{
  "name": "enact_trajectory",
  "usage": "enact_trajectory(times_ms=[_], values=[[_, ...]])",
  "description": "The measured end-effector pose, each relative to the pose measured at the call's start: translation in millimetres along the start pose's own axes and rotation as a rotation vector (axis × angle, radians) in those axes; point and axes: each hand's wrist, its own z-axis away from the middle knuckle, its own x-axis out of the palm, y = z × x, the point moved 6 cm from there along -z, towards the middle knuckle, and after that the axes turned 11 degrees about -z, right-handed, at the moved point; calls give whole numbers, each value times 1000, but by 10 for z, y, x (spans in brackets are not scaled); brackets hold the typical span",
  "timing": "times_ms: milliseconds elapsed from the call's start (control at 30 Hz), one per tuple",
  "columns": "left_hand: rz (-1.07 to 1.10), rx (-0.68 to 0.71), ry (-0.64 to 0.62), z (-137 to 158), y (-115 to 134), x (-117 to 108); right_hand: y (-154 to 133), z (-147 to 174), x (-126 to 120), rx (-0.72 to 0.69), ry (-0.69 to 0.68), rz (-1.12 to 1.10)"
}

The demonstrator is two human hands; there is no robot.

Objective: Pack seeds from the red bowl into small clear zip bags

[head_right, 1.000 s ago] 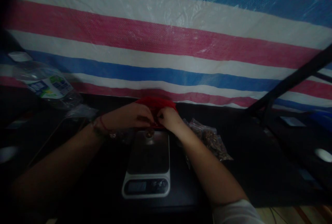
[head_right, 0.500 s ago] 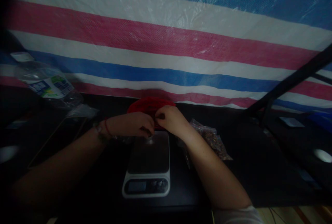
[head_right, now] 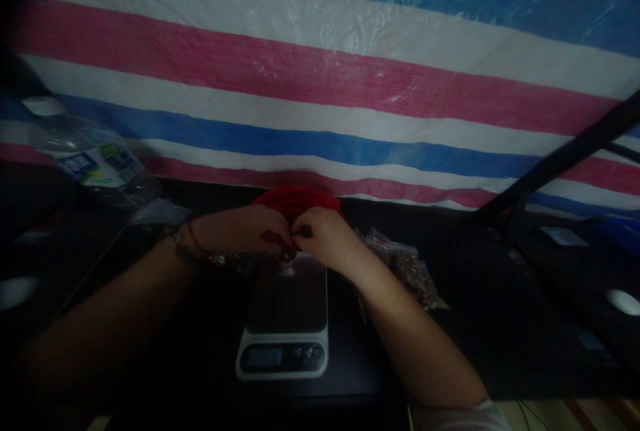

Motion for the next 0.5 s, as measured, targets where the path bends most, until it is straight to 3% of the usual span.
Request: enact_trajectory(times_ms=[100, 267, 500], values=[[-75, -61, 4, 17, -31, -14, -33, 10, 135, -65, -49, 23], [-126, -121, -144, -9, -148, 199, -53, 11, 325, -139, -181, 122], [-30, -124, -135, 17, -178, 191, -93, 40, 356, -121, -227, 127]])
